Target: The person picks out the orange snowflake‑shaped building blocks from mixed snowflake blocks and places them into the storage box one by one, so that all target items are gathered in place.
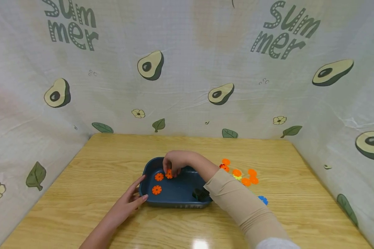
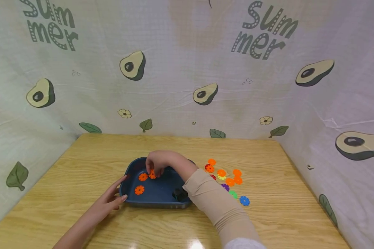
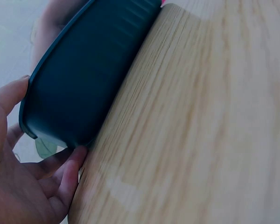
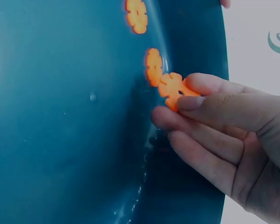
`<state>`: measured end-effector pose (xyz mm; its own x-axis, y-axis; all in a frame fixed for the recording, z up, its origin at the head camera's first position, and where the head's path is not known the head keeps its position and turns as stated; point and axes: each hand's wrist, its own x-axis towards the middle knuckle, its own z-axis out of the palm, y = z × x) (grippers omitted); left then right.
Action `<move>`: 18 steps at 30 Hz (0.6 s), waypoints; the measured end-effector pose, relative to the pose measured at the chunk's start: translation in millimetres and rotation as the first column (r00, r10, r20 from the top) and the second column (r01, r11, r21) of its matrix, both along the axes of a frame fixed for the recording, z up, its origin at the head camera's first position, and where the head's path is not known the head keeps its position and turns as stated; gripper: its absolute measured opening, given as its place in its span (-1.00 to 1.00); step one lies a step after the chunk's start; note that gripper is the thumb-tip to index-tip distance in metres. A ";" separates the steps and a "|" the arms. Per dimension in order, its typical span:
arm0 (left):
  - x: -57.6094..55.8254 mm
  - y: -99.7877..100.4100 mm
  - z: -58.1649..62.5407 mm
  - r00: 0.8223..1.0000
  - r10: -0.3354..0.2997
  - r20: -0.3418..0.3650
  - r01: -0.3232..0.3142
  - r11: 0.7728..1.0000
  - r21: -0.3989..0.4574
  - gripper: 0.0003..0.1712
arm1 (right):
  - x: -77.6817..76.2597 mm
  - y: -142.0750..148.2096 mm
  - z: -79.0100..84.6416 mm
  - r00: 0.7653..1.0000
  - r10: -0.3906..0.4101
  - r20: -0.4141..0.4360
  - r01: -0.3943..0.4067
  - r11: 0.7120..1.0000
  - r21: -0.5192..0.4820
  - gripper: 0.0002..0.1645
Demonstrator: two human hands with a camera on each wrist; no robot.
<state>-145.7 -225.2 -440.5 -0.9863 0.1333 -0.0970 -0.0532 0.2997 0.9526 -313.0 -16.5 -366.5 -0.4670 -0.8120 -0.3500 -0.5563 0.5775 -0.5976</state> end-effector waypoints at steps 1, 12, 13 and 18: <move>0.1 -0.2 0.0 1.000 -0.006 -0.001 0.006 1.000 -0.001 -0.23 | 0.4 -0.7 -0.6 1.000 0.002 -0.013 -0.002 1.000 0.008 -0.73; -0.4 -1.2 -2.4 0.999 -0.033 -0.011 0.033 0.999 0.015 -0.22 | 5.2 -6.4 -0.3 0.996 0.006 -0.085 0.000 0.997 0.072 -0.76; -0.3 -1.4 -2.5 0.999 -0.035 -0.015 0.035 0.999 0.015 -0.22 | 5.1 -6.7 -0.7 0.996 0.004 -0.092 0.003 0.997 0.075 -0.76; 0.1 -2.9 -3.2 0.999 -0.041 -0.025 0.041 0.999 0.019 -0.21 | 4.9 -8.5 -2.8 0.993 0.026 -0.119 -0.016 0.997 0.081 -0.77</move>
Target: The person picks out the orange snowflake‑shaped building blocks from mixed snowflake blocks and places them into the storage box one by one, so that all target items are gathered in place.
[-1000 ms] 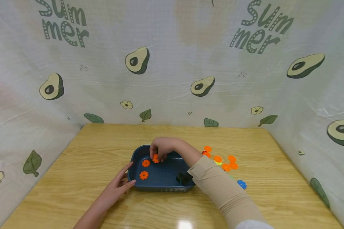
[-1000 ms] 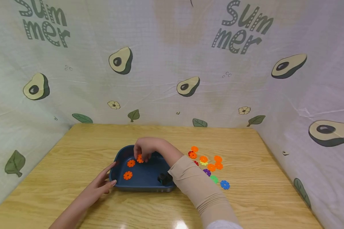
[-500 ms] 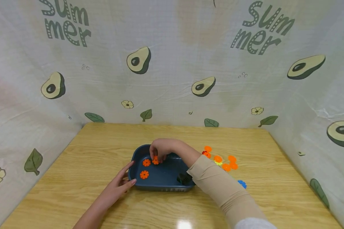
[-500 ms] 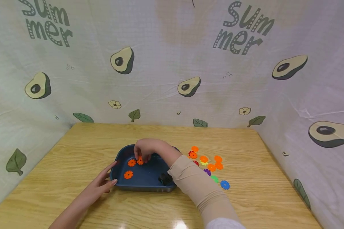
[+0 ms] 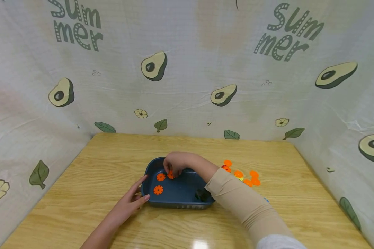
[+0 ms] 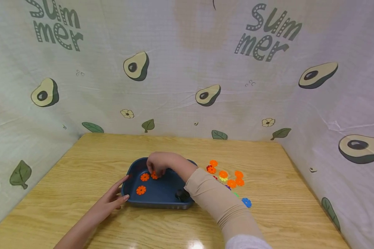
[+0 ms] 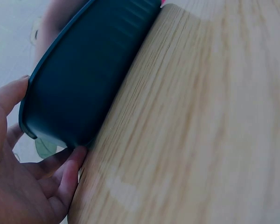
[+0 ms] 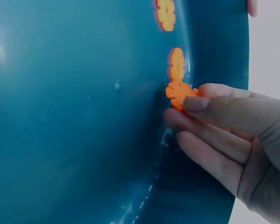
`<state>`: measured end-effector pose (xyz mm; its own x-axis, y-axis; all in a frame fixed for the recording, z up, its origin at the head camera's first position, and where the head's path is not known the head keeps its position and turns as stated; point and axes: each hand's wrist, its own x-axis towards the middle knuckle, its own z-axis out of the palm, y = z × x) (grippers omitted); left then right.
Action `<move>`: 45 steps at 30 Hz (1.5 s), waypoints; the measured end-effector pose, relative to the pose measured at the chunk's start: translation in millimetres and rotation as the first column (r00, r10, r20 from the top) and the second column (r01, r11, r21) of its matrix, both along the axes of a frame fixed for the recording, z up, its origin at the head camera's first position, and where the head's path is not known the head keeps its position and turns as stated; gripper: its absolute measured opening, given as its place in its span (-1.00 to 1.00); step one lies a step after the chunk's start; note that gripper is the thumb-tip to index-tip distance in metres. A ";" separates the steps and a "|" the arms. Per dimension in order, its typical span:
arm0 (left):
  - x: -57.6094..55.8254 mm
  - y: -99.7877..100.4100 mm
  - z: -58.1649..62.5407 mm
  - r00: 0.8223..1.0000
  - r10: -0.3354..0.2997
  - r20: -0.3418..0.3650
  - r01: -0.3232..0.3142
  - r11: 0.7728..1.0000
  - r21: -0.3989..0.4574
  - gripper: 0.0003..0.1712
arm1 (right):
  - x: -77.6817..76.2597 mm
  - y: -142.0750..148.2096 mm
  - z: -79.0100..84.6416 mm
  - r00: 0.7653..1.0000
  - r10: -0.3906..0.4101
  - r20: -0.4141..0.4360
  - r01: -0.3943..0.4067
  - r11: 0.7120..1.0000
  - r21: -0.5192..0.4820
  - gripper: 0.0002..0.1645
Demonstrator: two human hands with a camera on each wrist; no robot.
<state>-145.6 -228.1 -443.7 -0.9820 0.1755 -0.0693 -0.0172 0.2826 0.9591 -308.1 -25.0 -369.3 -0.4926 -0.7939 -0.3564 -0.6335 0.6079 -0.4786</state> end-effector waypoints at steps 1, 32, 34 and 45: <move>0.1 -0.1 -0.1 1.000 -0.001 0.001 0.001 1.000 0.001 -0.21 | -0.1 -0.2 -1.1 1.000 0.008 -0.005 -0.008 1.000 0.001 -0.77; 0.9 -0.2 1.6 1.000 0.002 0.001 -0.002 1.000 0.008 -0.20 | 5.6 -7.6 -9.7 0.985 0.119 -0.123 -0.106 0.989 0.107 -0.69; 1.0 -0.2 1.7 1.000 0.000 0.002 0.000 1.000 0.010 -0.20 | 5.9 -7.6 -10.2 0.982 0.127 -0.137 -0.112 0.988 0.108 -0.69; 1.7 0.5 1.4 1.000 0.007 0.006 -0.007 1.000 0.003 -0.19 | 2.9 -9.8 -15.7 0.936 0.232 -0.267 -0.193 0.968 0.163 -0.73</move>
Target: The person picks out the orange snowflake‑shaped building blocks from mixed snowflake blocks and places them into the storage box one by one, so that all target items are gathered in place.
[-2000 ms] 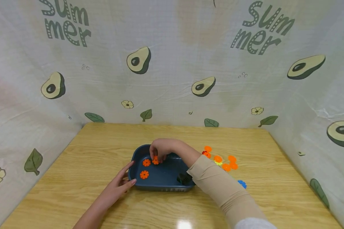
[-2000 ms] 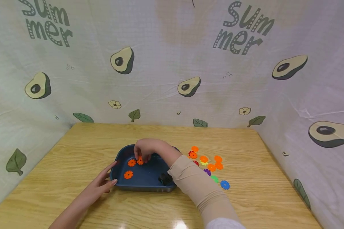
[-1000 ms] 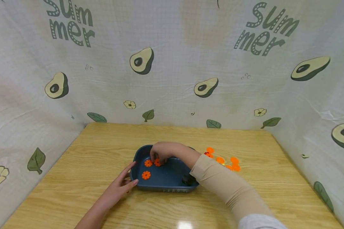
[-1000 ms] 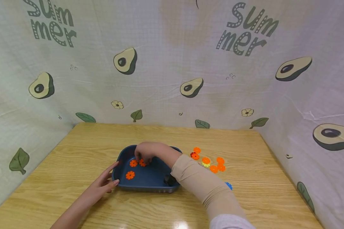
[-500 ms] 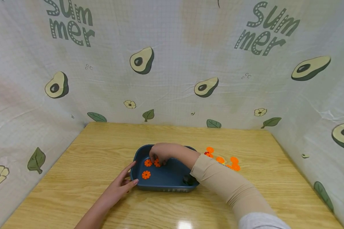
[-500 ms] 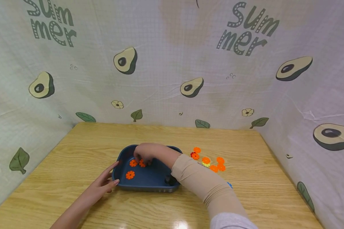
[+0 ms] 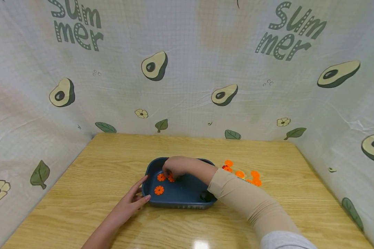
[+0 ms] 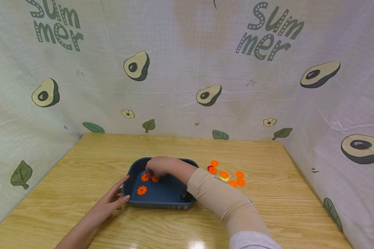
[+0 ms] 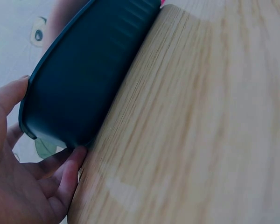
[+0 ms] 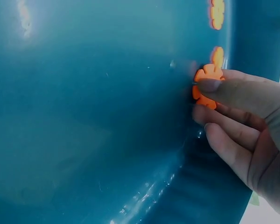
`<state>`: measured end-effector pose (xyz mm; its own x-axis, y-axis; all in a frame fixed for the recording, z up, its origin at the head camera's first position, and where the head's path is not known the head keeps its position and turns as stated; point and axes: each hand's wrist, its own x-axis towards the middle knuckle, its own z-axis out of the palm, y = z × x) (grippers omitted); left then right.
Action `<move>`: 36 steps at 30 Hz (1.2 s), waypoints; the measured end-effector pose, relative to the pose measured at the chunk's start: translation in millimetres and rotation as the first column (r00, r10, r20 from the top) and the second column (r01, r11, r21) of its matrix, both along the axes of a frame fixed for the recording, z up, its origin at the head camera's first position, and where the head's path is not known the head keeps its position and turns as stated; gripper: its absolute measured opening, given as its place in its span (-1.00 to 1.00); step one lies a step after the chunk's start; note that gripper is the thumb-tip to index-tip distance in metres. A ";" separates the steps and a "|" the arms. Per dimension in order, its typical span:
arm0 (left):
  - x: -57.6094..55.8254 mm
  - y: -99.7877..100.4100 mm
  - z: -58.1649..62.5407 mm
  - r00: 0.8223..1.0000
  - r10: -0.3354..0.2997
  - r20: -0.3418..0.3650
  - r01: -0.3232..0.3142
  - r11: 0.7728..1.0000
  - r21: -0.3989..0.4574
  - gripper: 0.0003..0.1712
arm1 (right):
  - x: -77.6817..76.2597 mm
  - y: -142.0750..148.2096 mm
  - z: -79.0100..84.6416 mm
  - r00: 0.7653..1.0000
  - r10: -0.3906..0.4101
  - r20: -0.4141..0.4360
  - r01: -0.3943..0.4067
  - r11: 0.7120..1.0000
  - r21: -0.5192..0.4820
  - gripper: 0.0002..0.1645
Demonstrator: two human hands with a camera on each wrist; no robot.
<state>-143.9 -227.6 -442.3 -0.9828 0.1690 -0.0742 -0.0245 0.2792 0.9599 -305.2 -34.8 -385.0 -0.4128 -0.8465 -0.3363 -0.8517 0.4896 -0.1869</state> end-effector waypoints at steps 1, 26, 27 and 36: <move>0.2 0.0 0.1 1.000 0.000 0.002 0.000 1.000 0.000 -0.19 | -0.2 -0.1 -0.1 1.000 0.008 -0.009 -0.008 1.000 0.002 -0.74; -1.0 0.3 -0.4 1.000 -0.013 0.005 0.013 1.000 0.014 -0.21 | 3.7 8.9 22.7 1.000 -0.011 0.012 0.011 0.999 -0.032 -0.70; -1.2 0.5 -0.7 1.000 -0.013 0.003 0.013 1.000 0.011 -0.21 | 3.9 10.9 24.8 1.000 -0.015 0.010 0.015 0.999 -0.036 -0.69; -1.3 0.5 0.4 0.999 0.040 0.019 -0.040 0.999 -0.013 -0.21 | 8.6 32.6 39.7 0.999 -0.041 0.010 0.041 0.998 -0.050 -0.67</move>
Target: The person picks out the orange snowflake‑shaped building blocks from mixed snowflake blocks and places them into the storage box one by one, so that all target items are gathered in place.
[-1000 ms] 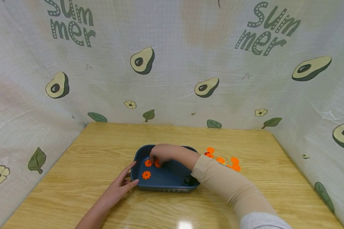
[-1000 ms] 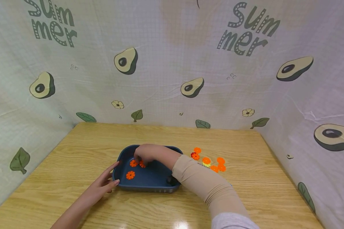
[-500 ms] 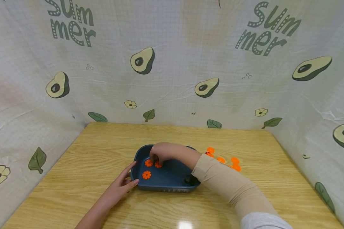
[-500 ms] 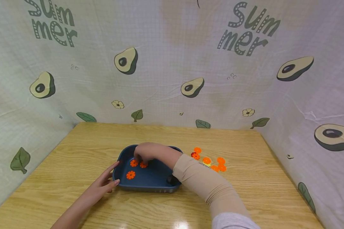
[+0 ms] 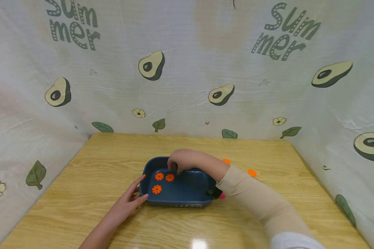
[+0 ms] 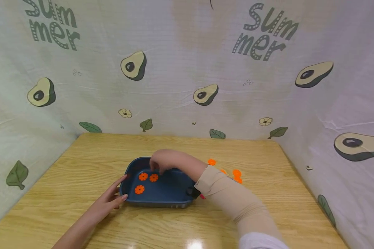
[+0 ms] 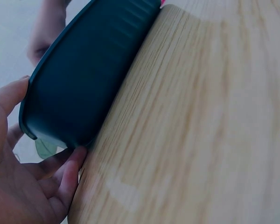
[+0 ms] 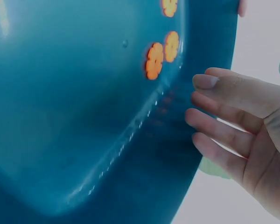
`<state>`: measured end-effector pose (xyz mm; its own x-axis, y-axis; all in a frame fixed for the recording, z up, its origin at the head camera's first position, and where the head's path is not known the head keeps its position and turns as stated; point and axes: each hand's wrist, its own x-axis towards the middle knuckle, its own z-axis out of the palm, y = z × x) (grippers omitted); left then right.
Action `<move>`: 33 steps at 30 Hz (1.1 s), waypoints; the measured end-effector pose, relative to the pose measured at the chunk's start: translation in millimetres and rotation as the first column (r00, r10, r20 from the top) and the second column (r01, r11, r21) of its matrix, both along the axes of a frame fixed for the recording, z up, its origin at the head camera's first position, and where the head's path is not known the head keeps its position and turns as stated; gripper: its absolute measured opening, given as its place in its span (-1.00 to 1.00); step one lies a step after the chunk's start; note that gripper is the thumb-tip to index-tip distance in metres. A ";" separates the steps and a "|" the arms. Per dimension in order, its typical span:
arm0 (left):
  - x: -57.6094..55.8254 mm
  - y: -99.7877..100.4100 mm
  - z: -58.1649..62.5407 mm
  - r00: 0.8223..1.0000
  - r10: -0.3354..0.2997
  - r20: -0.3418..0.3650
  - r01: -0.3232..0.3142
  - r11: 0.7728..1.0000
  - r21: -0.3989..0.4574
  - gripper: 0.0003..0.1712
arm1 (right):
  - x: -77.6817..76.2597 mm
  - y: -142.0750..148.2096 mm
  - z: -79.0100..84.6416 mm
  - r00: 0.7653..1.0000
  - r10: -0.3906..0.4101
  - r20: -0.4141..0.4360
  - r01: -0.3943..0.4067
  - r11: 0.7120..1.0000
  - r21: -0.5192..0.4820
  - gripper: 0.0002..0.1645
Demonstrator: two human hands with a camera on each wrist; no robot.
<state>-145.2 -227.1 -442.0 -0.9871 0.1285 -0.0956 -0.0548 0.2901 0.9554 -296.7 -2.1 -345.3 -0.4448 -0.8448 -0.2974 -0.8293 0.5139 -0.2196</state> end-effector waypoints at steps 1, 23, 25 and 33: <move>0.2 0.1 0.5 1.000 0.006 0.003 -0.006 1.000 -0.002 -0.21 | 0.7 3.3 1.1 1.000 -0.004 -0.001 0.004 1.000 0.003 -0.67; 0.3 0.8 3.4 1.000 0.007 0.019 -0.007 1.000 -0.026 -0.21 | 19.4 76.2 21.4 0.992 -0.128 -0.016 0.127 0.991 -0.040 -0.69; 0.1 0.7 3.3 1.000 0.008 0.020 -0.008 1.000 -0.029 -0.21 | 21.0 83.4 24.1 0.989 -0.145 -0.017 0.144 0.988 -0.047 -0.69; 0.9 0.5 4.4 1.000 -0.001 0.017 0.002 1.000 -0.025 -0.22 | 25.2 107.8 30.3 0.977 -0.215 -0.002 0.215 0.975 -0.050 -0.70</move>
